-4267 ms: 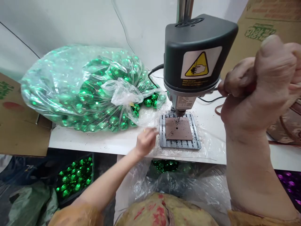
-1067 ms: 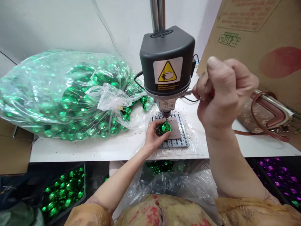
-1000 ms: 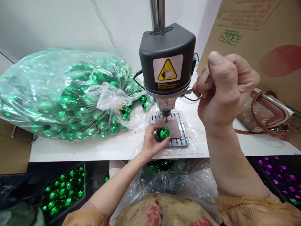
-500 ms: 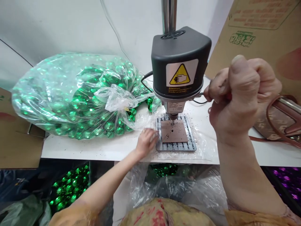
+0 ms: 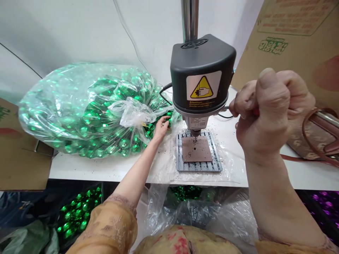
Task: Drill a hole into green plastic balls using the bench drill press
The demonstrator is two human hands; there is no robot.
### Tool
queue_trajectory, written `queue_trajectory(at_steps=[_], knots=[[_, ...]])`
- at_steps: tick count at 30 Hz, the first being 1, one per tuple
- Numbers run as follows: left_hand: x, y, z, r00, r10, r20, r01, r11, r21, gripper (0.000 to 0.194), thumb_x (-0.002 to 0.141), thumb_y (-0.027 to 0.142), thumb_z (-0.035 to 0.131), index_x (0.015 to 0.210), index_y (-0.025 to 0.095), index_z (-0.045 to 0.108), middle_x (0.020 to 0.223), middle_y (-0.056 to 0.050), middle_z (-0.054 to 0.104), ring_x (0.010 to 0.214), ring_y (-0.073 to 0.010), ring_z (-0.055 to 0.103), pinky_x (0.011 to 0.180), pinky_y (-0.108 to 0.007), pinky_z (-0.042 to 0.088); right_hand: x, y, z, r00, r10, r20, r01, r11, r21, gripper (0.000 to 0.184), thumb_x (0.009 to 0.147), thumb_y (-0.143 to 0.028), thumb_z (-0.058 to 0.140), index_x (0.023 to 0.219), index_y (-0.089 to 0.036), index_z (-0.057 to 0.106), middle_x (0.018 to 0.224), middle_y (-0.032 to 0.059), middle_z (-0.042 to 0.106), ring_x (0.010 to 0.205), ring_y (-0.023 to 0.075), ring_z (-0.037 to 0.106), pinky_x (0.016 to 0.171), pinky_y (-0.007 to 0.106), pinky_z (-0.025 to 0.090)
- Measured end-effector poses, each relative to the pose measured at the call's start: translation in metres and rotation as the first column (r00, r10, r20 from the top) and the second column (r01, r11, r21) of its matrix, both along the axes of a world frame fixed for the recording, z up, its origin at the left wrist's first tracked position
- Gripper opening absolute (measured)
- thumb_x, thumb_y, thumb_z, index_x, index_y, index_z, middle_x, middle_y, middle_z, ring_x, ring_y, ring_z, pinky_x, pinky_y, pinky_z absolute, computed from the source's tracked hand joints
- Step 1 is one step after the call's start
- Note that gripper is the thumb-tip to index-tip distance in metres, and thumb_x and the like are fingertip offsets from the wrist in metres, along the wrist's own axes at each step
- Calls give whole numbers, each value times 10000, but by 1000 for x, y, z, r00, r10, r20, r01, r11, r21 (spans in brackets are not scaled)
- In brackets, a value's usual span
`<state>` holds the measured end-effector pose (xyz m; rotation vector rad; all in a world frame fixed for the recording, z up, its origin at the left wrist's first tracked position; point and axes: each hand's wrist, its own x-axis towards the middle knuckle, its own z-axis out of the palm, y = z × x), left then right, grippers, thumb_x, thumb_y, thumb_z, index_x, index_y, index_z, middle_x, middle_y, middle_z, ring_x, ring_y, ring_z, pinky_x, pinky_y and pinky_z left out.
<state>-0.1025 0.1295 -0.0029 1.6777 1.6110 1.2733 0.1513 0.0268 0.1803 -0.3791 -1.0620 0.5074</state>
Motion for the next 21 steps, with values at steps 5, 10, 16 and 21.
queue_trajectory(at_steps=[5, 10, 16, 21], knots=[[0, -24, 6, 978, -6, -209, 16, 999, 49, 225, 857, 135, 528, 1004, 232, 668, 1146, -69, 555, 1000, -196, 608, 906, -343, 512, 0, 2, 0, 1000, 1, -23, 0, 1000, 11, 373, 828, -335, 674, 580, -204, 429, 446, -80, 387, 400, 48, 388, 416, 276, 239], [6, -7, 11, 923, -79, -377, 119, 989, 86, 513, 712, 33, 570, 1195, 203, 594, 1236, -101, 600, 1185, -282, 554, 1072, -425, 421, -1, -1, 1, 1000, -20, 16, 20, 1000, -13, 407, 847, -328, 651, 569, -203, 382, 450, -70, 357, 406, 46, 378, 420, 263, 248], [11, 0, 16, 963, -60, -264, 75, 996, 47, 458, 742, 167, 691, 1192, 179, 604, 1252, -124, 617, 1201, -294, 568, 1077, -430, 432, 1, 0, 0, 1000, 5, 12, -5, 1000, 7, 409, 839, -334, 664, 569, -204, 385, 456, -62, 356, 414, 51, 384, 421, 268, 245], [16, -40, 31, 916, -4, 402, 6, 1000, -4, 429, 815, 417, 708, 1169, 222, 566, 1154, -63, 662, 1032, -207, 645, 949, -405, 540, 1, -1, -1, 1000, 21, 16, -21, 1000, -9, 386, 847, -330, 652, 576, -205, 407, 467, -66, 378, 427, 48, 395, 440, 265, 269]])
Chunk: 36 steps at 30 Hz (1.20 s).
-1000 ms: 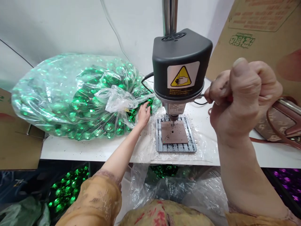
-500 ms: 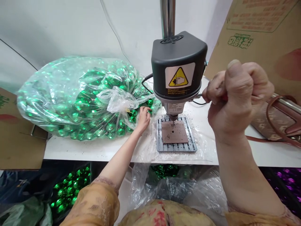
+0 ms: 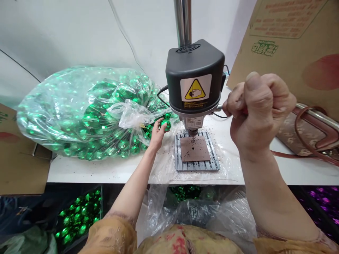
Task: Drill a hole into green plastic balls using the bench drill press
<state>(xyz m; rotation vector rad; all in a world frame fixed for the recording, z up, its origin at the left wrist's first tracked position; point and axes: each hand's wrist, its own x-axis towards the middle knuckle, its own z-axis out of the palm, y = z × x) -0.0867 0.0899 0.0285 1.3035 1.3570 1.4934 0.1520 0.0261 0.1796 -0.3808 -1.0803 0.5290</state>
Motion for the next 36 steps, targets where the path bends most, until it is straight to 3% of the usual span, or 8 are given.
queue_trajectory(at_steps=[3, 8, 14, 22, 30, 36], knots=[[11, -34, 8, 948, -125, 291, 149, 987, -58, 482, 762, 490, 774, 1107, 225, 565, 1012, -29, 693, 864, -168, 676, 822, -356, 568, 0, 0, 0, 1000, -7, 5, 7, 1000, -8, 390, 857, -337, 635, 577, -208, 396, 470, -71, 364, 431, 45, 401, 446, 262, 266], [37, -67, 3, 943, -214, 256, 248, 963, -109, 522, 642, 419, 893, 1007, 202, 588, 867, -15, 719, 796, -153, 674, 756, -280, 519, 1, 3, 0, 1000, 14, -24, -14, 1000, 17, 378, 817, -351, 688, 580, -215, 427, 453, -82, 390, 400, 58, 373, 412, 291, 238], [56, -67, -10, 949, -221, 224, 255, 957, -137, 544, 611, 421, 913, 938, 199, 539, 865, 6, 693, 802, -136, 666, 749, -256, 507, 0, 3, 1, 1000, 11, -2, -11, 1000, 23, 416, 834, -373, 669, 573, -207, 391, 448, -77, 382, 407, 44, 363, 435, 273, 254], [60, -63, -20, 955, -273, 120, 285, 953, -99, 506, 637, 392, 912, 938, 192, 559, 917, -13, 701, 852, -150, 678, 786, -274, 512, 1, 3, 0, 998, -17, 54, 15, 999, 29, 430, 870, -404, 617, 596, -189, 364, 476, -79, 347, 430, 15, 394, 452, 221, 299], [57, -67, -30, 953, -296, -62, 293, 954, -56, 573, 712, 384, 866, 1219, 228, 650, 1284, -93, 675, 1218, -266, 623, 1070, -413, 467, 1, 1, 1, 999, -8, 34, 7, 1000, 23, 429, 852, -398, 644, 589, -202, 369, 465, -81, 373, 428, 29, 394, 445, 235, 297], [60, -68, -35, 962, -237, -133, 229, 971, -72, 540, 735, 390, 851, 1211, 216, 666, 1245, -106, 675, 1159, -279, 646, 1053, -444, 487, 1, -2, 3, 999, 1, 45, -1, 1000, -6, 429, 852, -402, 643, 586, -207, 370, 467, -67, 374, 423, 42, 380, 440, 257, 281]])
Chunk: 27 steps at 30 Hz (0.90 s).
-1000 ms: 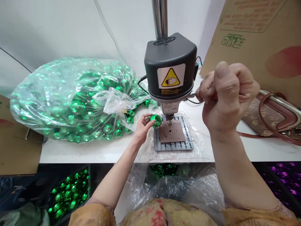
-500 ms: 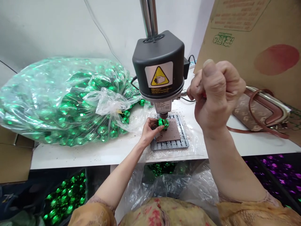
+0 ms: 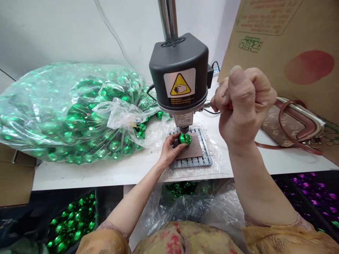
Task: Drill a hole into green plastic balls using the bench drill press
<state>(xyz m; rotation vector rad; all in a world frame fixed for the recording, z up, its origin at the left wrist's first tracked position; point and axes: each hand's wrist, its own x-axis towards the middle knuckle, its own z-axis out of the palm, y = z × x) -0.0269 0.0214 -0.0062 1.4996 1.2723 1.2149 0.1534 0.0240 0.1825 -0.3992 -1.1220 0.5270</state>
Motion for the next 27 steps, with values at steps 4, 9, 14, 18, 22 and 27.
queue_trajectory(at_steps=[4, 9, 14, 18, 22, 27], knots=[[-2, -7, 4, 993, -71, -93, 76, 996, 55, 555, 724, 383, 860, 1211, 221, 647, 1248, -99, 671, 1193, -283, 623, 1086, -463, 461, -2, 2, -2, 1000, -13, -13, 13, 1000, 19, 427, 855, -401, 639, 589, -208, 366, 468, -69, 342, 422, 41, 363, 444, 253, 281], [1, -12, 5, 987, -142, -69, 148, 984, 103, 556, 738, 336, 855, 1228, 235, 612, 1379, -111, 613, 1322, -300, 560, 1172, -497, 396, -1, 2, -2, 1000, -18, 3, 18, 1000, -12, 448, 861, -421, 628, 586, -198, 355, 472, -66, 370, 430, 36, 368, 448, 245, 285], [7, -10, 5, 994, -108, 31, 106, 992, 60, 521, 701, 356, 887, 1144, 237, 640, 1260, -98, 669, 1266, -306, 598, 1139, -512, 436, 0, 1, -1, 1000, -22, 19, 22, 1000, -2, 472, 866, -424, 617, 564, -189, 342, 466, -66, 339, 428, 28, 378, 447, 230, 301], [9, -9, 5, 996, -87, 18, 85, 994, 71, 504, 704, 356, 886, 1131, 236, 647, 1191, -85, 680, 1205, -280, 623, 1109, -483, 457, -2, -3, -8, 999, -30, -24, 30, 999, 35, 493, 861, -418, 621, 512, -193, 356, 425, -53, 298, 412, 62, 388, 427, 274, 257], [7, -9, 3, 996, -88, -16, 89, 992, 94, 502, 715, 364, 879, 1141, 236, 644, 1197, -86, 672, 1201, -276, 620, 1108, -482, 452, -4, -7, -18, 997, -75, -30, 76, 996, 39, 534, 836, -388, 655, 481, -186, 311, 419, -48, 308, 396, 70, 349, 426, 313, 247], [7, -9, 1, 995, -96, 18, 94, 992, 88, 515, 714, 362, 880, 1150, 236, 637, 1232, -94, 665, 1232, -285, 610, 1120, -480, 445, -6, -5, -26, 998, -40, -42, 45, 989, 139, 584, 840, -278, 637, 530, -150, 159, 435, -57, 232, 390, 31, 267, 437, 279, 212]])
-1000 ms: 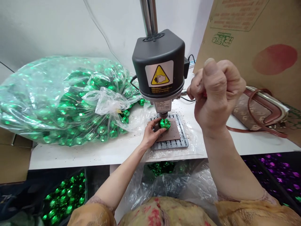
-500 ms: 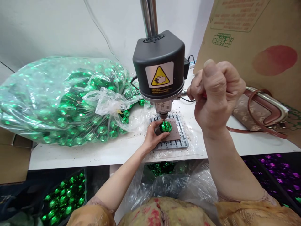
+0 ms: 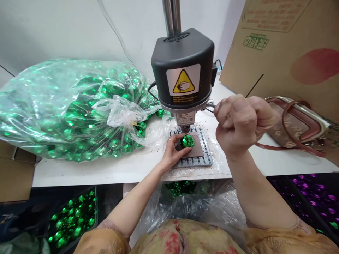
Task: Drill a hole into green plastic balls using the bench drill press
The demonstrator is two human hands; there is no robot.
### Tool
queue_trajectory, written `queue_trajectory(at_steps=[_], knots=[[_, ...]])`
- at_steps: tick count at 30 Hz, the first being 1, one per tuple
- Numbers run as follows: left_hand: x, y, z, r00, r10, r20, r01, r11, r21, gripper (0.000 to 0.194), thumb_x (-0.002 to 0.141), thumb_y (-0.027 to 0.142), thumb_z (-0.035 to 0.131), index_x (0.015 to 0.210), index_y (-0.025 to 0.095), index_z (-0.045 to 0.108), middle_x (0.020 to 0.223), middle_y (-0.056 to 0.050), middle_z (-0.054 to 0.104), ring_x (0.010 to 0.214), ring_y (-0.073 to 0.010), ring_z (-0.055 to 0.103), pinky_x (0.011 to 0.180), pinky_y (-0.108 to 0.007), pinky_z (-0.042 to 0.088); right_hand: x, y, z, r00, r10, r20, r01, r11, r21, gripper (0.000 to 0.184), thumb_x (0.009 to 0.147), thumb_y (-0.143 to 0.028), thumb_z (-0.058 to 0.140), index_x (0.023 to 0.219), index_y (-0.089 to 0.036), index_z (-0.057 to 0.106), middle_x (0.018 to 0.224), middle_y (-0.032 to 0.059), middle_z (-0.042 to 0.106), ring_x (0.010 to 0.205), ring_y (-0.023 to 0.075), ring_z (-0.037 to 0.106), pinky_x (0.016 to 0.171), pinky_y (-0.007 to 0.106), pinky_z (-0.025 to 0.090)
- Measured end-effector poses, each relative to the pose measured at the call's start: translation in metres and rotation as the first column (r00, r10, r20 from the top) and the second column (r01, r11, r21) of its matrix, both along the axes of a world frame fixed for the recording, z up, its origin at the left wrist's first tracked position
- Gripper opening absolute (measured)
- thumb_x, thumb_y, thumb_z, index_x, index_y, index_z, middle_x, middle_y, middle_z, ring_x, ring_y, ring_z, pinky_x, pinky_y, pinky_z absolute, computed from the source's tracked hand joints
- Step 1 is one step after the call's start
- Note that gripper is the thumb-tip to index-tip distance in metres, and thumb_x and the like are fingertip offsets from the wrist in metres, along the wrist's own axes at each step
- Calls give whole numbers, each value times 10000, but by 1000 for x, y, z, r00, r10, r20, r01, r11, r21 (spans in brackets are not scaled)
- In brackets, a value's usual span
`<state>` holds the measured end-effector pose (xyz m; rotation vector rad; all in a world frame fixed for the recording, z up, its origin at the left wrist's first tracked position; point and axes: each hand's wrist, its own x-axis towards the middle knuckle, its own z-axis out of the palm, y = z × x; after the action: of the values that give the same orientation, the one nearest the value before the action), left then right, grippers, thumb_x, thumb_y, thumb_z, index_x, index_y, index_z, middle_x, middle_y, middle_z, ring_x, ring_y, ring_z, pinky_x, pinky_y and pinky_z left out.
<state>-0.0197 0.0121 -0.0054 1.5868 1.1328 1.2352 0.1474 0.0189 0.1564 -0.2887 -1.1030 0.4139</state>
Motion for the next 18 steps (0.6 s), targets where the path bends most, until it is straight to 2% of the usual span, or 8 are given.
queue_trajectory(at_steps=[8, 14, 18], knots=[[1, -2, 1, 1000, -7, 29, 7, 1000, -16, 509, 727, 341, 873, 1158, 225, 627, 1240, -102, 662, 1242, -283, 609, 1134, -479, 436, 2, 7, -16, 996, -86, 38, 83, 994, 71, 566, 855, -331, 597, 531, -151, 169, 419, -57, 233, 395, 21, 229, 438, 252, 203], [1, -2, 0, 1000, -15, 22, 16, 1000, -8, 512, 735, 351, 867, 1169, 229, 623, 1246, -101, 656, 1238, -277, 610, 1132, -469, 433, 3, 9, -26, 997, -64, 51, 52, 978, 202, 499, 815, -168, 569, 544, -150, 151, 448, -61, 251, 394, 22, 274, 445, 251, 214], [1, -1, -1, 999, -18, 28, 18, 1000, -2, 515, 731, 363, 868, 1165, 231, 623, 1239, -96, 659, 1240, -279, 604, 1129, -474, 434, 4, 10, -31, 996, -74, 43, 62, 970, 236, 468, 805, -142, 553, 545, -155, 164, 436, -69, 246, 388, 25, 265, 444, 250, 243]])
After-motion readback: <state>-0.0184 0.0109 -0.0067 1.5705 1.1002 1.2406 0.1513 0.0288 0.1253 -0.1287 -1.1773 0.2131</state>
